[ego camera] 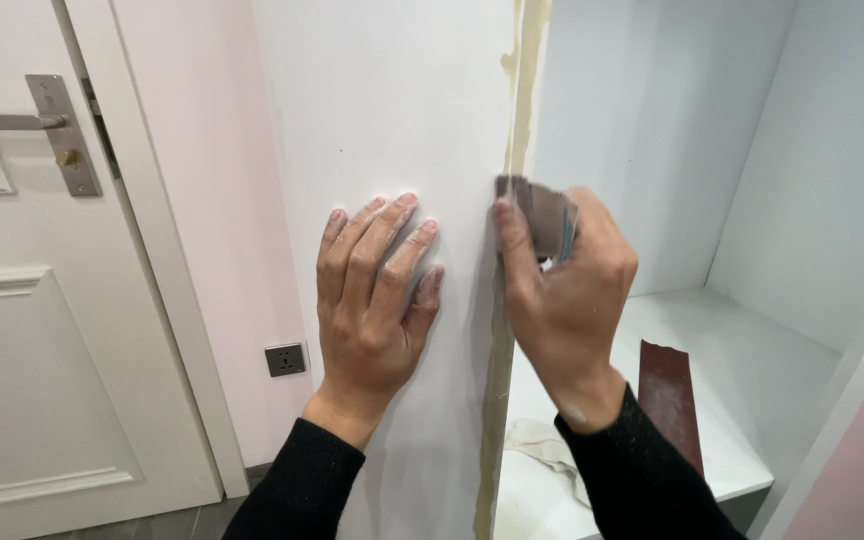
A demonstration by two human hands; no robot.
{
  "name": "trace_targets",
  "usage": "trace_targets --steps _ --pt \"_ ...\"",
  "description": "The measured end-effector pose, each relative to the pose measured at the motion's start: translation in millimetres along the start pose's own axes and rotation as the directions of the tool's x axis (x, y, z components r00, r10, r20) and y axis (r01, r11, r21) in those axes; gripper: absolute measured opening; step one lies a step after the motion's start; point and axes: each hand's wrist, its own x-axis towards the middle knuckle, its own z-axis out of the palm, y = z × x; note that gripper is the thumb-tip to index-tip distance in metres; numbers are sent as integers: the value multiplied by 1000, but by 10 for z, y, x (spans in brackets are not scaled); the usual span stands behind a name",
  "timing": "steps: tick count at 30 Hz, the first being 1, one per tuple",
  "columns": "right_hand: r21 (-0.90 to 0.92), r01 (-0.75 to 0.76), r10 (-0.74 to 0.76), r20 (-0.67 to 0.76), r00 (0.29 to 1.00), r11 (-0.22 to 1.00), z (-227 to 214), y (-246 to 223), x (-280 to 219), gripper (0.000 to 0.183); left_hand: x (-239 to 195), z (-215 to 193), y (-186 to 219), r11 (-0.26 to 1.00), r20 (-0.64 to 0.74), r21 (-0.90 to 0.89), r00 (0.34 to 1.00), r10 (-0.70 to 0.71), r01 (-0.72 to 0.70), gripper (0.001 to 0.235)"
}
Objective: The person sands a vertical strip of filler on a white wall using a small piece of sandpaper. They repeatedly rub the sandpaper up and down the strip, occasionally pausing to fold the sandpaper or switch to a different piece.
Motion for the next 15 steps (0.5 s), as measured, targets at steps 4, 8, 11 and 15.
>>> trace_targets --steps 4,8,11,15 --pt "-28 -17 18 19 1000 999 -36 -25 -27 42 -2 2 -14 1000 -9 -9 1000 2 -2 26" --pt "32 -27 27 12 1000 999 -8 39 -161 36 -5 4 -14 1000 -17 -12 1000 -3 3 26" --pt "-1 0 0 -47 999 1000 45 60 24 45 -1 8 -4 1000 -15 2 1000 1 -1 26" --pt "26 -33 33 -16 999 999 -27 16 -210 44 10 12 20 1000 -16 5 1000 -7 7 26"
